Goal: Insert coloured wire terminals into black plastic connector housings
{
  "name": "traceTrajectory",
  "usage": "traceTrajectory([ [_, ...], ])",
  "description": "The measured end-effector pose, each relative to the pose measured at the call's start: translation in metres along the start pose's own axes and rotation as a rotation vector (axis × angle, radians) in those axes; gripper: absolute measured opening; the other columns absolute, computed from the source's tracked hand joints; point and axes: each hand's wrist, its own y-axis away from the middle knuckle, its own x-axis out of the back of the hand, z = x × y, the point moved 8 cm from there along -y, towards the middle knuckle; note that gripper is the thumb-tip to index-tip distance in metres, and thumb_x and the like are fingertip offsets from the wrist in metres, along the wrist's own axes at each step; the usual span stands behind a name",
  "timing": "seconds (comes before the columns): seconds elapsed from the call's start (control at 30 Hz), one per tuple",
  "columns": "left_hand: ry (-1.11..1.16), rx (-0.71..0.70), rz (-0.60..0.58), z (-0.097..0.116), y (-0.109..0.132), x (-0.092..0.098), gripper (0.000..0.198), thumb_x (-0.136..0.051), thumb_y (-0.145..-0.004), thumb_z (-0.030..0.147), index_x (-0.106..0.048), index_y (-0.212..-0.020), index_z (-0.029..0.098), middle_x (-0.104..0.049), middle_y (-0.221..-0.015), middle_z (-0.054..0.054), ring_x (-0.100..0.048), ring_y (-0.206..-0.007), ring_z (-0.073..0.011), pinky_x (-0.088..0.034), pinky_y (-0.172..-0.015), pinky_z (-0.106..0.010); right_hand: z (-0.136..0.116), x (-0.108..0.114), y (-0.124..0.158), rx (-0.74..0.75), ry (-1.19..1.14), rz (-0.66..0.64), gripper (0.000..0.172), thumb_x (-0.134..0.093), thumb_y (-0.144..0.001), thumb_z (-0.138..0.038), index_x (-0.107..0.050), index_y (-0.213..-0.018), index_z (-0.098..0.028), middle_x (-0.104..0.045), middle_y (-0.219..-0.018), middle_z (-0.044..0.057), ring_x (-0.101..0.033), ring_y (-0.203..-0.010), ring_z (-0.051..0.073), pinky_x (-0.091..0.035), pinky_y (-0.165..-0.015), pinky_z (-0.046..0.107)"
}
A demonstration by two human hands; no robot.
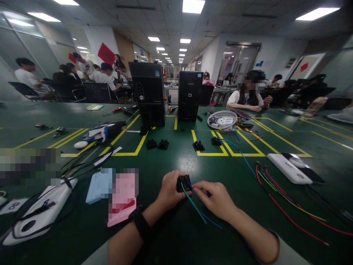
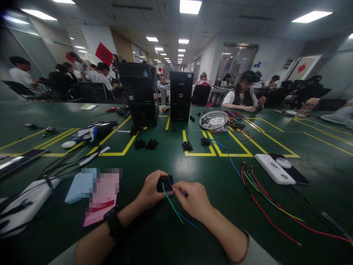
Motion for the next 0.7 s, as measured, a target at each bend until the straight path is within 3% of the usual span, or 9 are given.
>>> traceTrajectory([
  [0.13, 0.002, -0.007, 0.004, 0.001, -0.001, 0.001, 0.04, -0.07, -0.065, 0.042, -0.053, -0.094, 0.021, -0.059, -0.093, -0.004, -0.055, -0.09, -0.0244, -0.039, -0.082, -0.038, 0.0, -0.008, 0.001, 0.005, 0.058, -0.108, 0.018, -0.051, -0.088, -0.027, -0.067, -0.094, -0.026, -0.068, -0.072, -0.002, -0.059, -0.059, 0.011, -0.035, -0.055, 0.021],
  [0.23, 0.004, -0.012, 0.007, 0.001, -0.001, 0.001, 0.04, -0.07, -0.065, 0.042, -0.054, -0.094, 0.021, -0.059, -0.093, -0.004, -0.055, -0.09, -0.0246, -0.039, -0.082, -0.038, 0.001, -0.008, 0.001, -0.01, 0.095, -0.12, 0.018, -0.052, -0.086, -0.027, -0.067, -0.096, -0.026, -0.066, -0.067, -0.002, -0.059, -0.057, 0.011, -0.034, -0.053, 0.021],
  [0.37, 0.009, -0.009, 0.001, 0.002, 0.0, 0.001, 0.039, -0.07, -0.065, 0.04, -0.054, -0.095, 0.021, -0.059, -0.093, -0.004, -0.055, -0.09, -0.0241, -0.039, -0.082, -0.038, -0.001, -0.002, 0.001, -0.002, 0.13, -0.064, 0.018, -0.055, -0.083, -0.026, -0.066, -0.097, -0.026, -0.067, -0.066, -0.003, -0.059, -0.056, 0.012, -0.034, -0.052, 0.021],
  [0.57, 0.01, -0.004, 0.001, 0.001, 0.0, 0.001, 0.046, -0.075, -0.06, 0.04, -0.053, -0.095, 0.022, -0.059, -0.093, -0.003, -0.055, -0.09, -0.0242, -0.038, -0.083, -0.038, -0.003, 0.011, 0.0, 0.043, -0.02, 0.111, 0.018, -0.054, -0.085, -0.024, -0.069, -0.095, -0.025, -0.072, -0.086, -0.002, -0.065, -0.071, 0.011, -0.042, -0.064, 0.02],
  [0.7, 0.008, 0.002, 0.009, -0.001, -0.001, 0.0, 0.044, -0.074, -0.062, 0.04, -0.053, -0.095, 0.021, -0.059, -0.093, -0.003, -0.055, -0.09, -0.0242, -0.039, -0.082, -0.039, -0.001, 0.006, 0.001, 0.036, -0.009, 0.06, 0.018, -0.053, -0.085, -0.024, -0.069, -0.094, -0.025, -0.072, -0.086, -0.002, -0.065, -0.071, 0.011, -0.042, -0.063, 0.02],
])
